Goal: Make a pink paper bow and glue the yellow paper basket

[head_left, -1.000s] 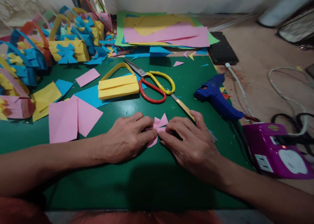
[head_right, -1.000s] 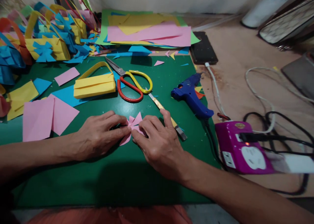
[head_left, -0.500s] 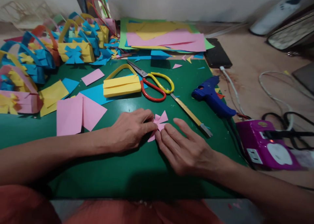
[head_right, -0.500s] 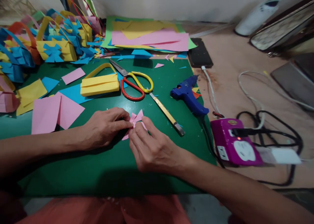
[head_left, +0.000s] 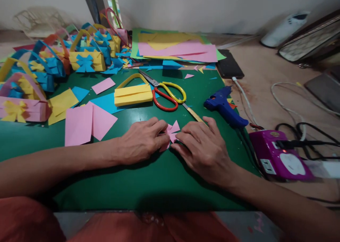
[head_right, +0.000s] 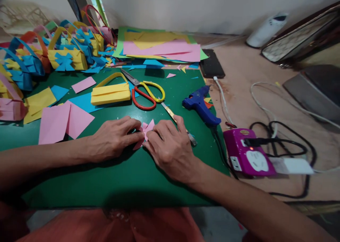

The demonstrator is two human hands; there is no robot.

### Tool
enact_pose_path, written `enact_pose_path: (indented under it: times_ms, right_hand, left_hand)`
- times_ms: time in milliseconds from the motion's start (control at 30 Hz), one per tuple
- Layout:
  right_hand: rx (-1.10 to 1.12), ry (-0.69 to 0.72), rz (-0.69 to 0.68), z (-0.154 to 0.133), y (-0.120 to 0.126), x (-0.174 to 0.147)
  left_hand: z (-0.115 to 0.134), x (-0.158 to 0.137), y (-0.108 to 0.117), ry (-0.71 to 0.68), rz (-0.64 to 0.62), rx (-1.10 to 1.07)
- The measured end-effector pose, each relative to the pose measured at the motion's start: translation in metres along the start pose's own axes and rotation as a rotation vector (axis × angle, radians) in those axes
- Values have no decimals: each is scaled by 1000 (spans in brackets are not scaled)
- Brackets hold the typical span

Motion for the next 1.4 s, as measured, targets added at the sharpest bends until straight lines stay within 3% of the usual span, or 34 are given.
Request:
enact_pose_path:
  times_ms: [500, 600, 833, 933, 1100, 1400]
  right_hand:
    - [-70, -19, -5, 2, -6, 1]
    - [-105, 102, -1, 6, -5, 1]
    - [-208, 543, 2, -4, 11, -8]
    - [-295, 637, -29, -11, 10, -7]
    - [-294, 569, -26, -10, 6, 2]
    - [24, 266, 12, 11, 6, 9]
  left_hand:
    - [-2, 0, 0, 2, 59, 13]
    - [-5, -1, -1, 7, 86, -14]
    - [-5, -2, -3, -31, 134, -21]
    - [-4, -2, -4, -38, 136, -11]
    - [-2, 0, -5, -22, 196, -13]
    - [1, 6, -6, 55, 285, -29]
Point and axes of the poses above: each hand's wrist, its own x-axis towards the middle knuckle, its own y-axis out of the back of the hand, z = x × y, the point moved 2 cm from there along x, towards the middle knuckle, and after that the axes turned 13 degrees about -y, right-handed, at the moved point
